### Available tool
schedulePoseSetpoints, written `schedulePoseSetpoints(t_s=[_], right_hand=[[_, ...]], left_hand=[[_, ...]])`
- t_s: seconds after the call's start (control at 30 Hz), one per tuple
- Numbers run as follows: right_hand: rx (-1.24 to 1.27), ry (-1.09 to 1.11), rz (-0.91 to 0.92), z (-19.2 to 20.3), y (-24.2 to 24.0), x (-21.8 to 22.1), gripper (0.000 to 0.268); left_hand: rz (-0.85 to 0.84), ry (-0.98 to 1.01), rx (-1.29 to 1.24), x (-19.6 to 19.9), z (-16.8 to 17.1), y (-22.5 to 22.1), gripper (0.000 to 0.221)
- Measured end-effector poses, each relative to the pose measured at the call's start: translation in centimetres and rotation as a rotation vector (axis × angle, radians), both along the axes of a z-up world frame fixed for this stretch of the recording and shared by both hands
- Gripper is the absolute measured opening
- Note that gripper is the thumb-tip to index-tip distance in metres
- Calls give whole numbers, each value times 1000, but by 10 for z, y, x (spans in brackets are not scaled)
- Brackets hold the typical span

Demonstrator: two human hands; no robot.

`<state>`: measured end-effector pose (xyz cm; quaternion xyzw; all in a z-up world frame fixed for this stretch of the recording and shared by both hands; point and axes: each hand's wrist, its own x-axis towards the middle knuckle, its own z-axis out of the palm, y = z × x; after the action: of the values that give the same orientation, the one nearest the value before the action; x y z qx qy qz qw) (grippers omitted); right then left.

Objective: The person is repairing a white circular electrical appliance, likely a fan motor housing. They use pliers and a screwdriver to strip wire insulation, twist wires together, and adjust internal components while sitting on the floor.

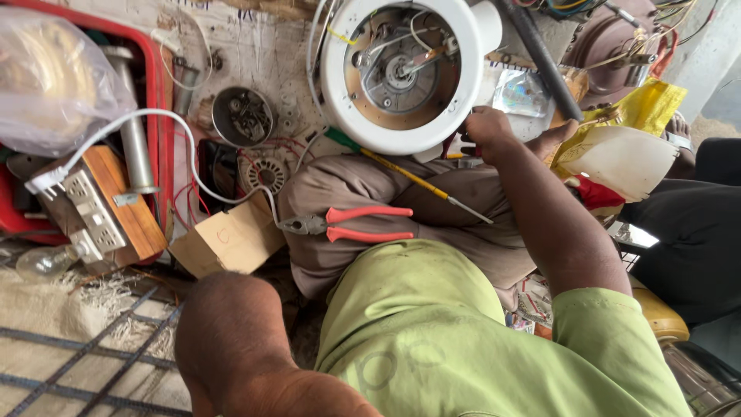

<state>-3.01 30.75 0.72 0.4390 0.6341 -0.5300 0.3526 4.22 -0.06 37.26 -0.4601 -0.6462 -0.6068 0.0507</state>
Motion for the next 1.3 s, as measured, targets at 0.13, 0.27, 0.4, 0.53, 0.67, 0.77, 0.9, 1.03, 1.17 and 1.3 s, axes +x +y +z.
schedulePoseSetpoints(t_s=[0.13,0.27,0.4,0.53,0.67,0.77,0.9,1.03,1.17,1.3], right_hand=[[74,28,-3,-3,4,1,20],[170,30,44,1,4,0,19],[207,21,89,11,5,-6,20],[137,-4,84,15,9,0,23],[132,-24,141,-2,16,-6,28],[153,-9,253,-18,32,10,31],[246,193,547,-26,15,-35,36],[344,309,644,-12,7,-35,42],[410,323,177,7,25,5,48],[816,923,514,49,61,10,32]], left_hand=[[-6,7,-2,-2,3,0,33],[21,0,-23,3,2,-4,33],[33,0,-42,7,0,-8,34],[33,1,-54,7,5,-12,35],[61,65,-57,-9,9,-7,35],[88,119,-48,-17,7,-4,36],[389,186,-99,-22,9,-44,44],[752,-110,82,-8,3,-78,11],[736,-448,729,-23,-37,-109,52],[479,-481,1257,-39,-79,-140,62]])
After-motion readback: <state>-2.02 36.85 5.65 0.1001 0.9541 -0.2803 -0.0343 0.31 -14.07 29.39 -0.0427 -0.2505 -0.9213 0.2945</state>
